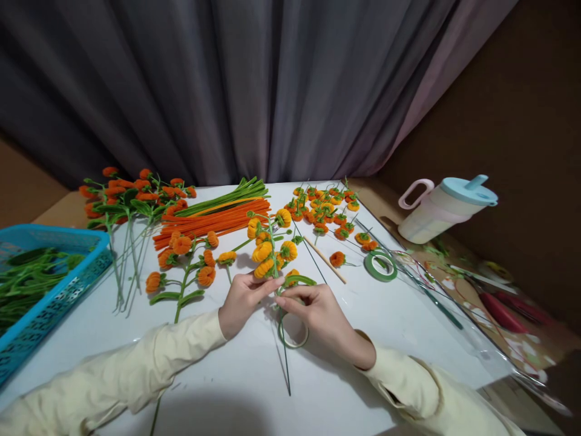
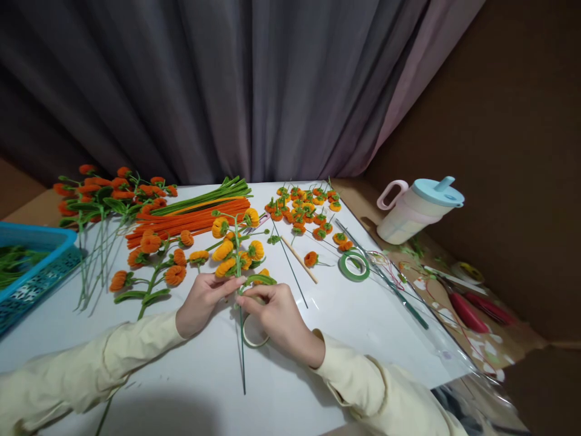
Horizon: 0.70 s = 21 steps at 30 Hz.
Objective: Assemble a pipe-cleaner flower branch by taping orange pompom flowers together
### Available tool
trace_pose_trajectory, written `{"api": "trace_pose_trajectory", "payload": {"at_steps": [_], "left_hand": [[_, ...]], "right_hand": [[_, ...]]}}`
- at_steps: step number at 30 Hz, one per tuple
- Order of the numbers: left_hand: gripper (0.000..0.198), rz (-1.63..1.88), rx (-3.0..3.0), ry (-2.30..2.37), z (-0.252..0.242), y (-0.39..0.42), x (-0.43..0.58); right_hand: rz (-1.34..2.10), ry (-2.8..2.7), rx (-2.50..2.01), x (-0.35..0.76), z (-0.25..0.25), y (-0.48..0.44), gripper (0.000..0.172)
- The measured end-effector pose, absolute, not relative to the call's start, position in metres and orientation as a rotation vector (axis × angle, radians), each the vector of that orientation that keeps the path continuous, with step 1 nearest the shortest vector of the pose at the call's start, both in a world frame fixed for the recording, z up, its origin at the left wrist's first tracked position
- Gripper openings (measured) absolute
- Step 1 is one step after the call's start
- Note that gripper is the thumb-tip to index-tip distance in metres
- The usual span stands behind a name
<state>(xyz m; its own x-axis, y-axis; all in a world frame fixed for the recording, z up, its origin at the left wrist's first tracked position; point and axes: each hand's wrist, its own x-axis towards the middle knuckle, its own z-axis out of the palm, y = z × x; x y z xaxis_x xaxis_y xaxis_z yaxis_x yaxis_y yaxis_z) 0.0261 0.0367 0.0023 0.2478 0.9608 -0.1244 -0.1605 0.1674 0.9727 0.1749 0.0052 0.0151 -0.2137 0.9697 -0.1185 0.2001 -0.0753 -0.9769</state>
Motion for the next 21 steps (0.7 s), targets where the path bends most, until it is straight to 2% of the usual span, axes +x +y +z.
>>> {"api": "trace_pose_trajectory", "payload": {"at_steps": [7, 16, 21], "left_hand": [[0.015, 0.953, 1.158, 0.923, 0.0035, 0.0367, 0.0242], [0.020, 0.923, 1.159, 0.914, 0.0001, 0.0377, 0.0216], [0.019, 0.920, 1.167, 0.905, 0.0005, 0.0375, 0.0212]], "right_hand": [[1.339, -1.536, -1.270, 0.1778, 0.0218, 0.0038, 0.024], [1.353, -1.673, -1.182, 0.1836, 0.0196, 0.0091, 0.030], [1.165, -1.866, -1.170, 0.1848, 0.0203, 0.0094, 0.030]]}}
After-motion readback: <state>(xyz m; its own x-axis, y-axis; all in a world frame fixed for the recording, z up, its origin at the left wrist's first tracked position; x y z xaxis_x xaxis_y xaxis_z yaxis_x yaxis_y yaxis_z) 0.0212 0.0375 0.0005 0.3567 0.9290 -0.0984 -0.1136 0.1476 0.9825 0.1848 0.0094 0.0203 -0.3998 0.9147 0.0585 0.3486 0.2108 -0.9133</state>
